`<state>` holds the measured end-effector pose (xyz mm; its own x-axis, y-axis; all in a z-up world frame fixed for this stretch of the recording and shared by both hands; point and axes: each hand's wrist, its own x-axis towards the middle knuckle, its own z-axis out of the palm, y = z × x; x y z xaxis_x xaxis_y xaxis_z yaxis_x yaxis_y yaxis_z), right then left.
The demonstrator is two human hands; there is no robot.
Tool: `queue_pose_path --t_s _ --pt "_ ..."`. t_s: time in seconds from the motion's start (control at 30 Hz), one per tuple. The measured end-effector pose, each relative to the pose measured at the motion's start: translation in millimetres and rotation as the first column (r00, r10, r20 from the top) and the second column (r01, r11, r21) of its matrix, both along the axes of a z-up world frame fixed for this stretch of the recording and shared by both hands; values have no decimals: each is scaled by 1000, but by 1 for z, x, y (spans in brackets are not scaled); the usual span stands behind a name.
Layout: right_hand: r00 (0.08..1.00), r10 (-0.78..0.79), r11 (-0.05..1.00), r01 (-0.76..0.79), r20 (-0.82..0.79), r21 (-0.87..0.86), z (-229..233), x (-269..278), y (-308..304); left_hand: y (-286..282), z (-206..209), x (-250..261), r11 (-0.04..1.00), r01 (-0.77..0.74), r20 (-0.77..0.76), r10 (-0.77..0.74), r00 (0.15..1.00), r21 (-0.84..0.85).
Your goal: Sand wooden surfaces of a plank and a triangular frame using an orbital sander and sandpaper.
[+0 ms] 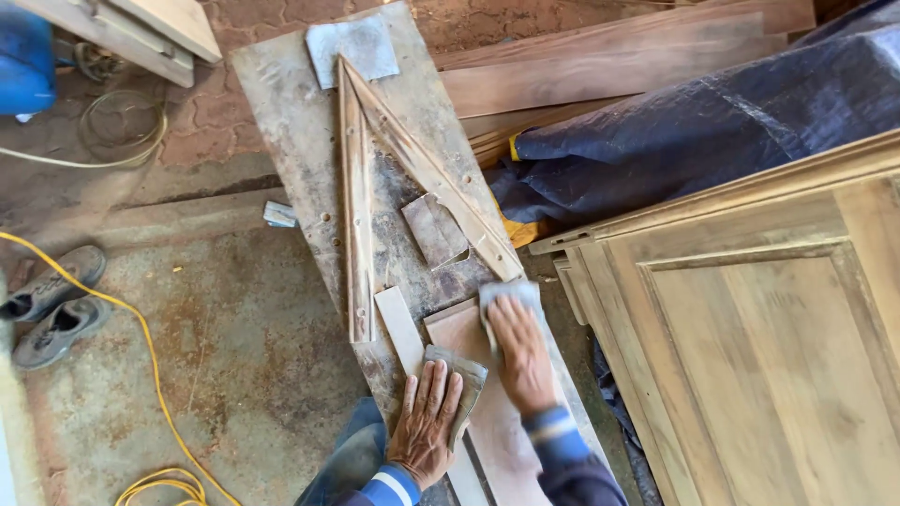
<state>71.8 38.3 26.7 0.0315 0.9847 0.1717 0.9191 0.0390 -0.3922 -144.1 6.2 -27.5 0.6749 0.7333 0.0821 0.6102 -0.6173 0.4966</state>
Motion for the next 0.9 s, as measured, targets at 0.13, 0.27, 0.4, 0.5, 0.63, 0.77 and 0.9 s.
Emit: queue_pose_path --t_s 0.13,0.27,0.4,0.5,0.63,0.77,0.9 --pt "991 -116 991 120 -69 53 11 -13 15 -4 0 -7 996 -42 164 29 986 78" --pt "1000 -6 999 7 11 -50 -15 -23 -100 -1 -4 -8 999 -43 144 43 989 -4" --pt "996 -84 986 86 15 -147 -24 -26 -98 1 -7 -5 999 -29 75 30 997 -19" --pt "999 -43 993 45 20 -105 -16 -32 -27 -4 -1 -6 999 -33 57 36 998 -38" --pt "998 -19 995 14 -58 -95 8 -33 18 0 0 -6 999 -30 48 30 998 -11" --pt "999 -34 995 33 -9 -95 -12 -28 -77 -2 -8 -5 999 -45 39 45 998 -9" --pt "997 -74 994 75 17 -85 -12 -23 -57 5 -4 -1 999 -34 -15 33 999 -38"
